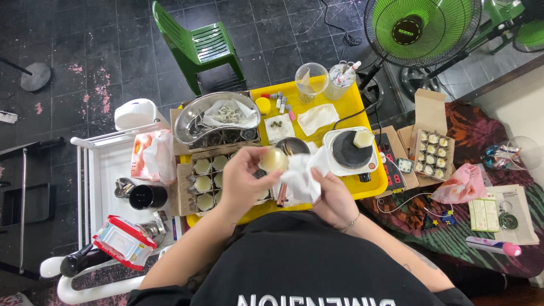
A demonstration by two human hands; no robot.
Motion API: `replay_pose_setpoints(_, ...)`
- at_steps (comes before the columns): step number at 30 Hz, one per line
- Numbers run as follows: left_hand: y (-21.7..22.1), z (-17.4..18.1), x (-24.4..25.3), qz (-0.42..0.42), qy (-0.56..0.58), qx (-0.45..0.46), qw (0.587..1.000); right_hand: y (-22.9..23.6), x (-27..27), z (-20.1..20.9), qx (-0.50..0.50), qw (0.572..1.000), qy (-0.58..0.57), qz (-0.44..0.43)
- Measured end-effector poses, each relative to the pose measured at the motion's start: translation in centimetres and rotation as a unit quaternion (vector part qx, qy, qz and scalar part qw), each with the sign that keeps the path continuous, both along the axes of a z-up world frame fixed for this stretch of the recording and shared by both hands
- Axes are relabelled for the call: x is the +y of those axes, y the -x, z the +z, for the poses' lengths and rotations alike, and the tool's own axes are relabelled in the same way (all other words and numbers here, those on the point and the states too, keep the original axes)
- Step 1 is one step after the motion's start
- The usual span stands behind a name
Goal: The person is cleaning and preparing small round candles by wiping them with a cloth and adjusting wicks with tweezers.
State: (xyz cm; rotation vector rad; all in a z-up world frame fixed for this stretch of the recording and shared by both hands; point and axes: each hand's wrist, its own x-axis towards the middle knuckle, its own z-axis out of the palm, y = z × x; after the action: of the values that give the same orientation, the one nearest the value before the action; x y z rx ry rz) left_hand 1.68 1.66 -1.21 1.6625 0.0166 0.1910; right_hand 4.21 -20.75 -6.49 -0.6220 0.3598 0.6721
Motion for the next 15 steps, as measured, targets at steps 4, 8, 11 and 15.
replay_pose_setpoints(4, -0.1, -0.8, 0.9, -0.049, 0.195, 0.032, 0.979, -0.2, -0.2, -0.6, 0.009, 0.999, -0.031, -0.037)
replay_pose_setpoints(8, 0.7, 0.7, -0.2, -0.084, 0.169, 0.042, 0.981, 0.4, 1.5, 2.9, -0.034, 0.991, -0.122, 0.035)
replay_pose_setpoints(11, 1.0, 1.1, -0.7, -0.066, -0.019, -0.01, 0.998, 0.5, 1.4, 0.9, -0.054, 0.987, -0.131, 0.076)
replay_pose_setpoints(15, 1.4, 0.4, -0.9, -0.034, -0.264, -0.174, 0.948, 0.4, 0.8, -1.9, -0.008, 0.992, -0.068, 0.101)
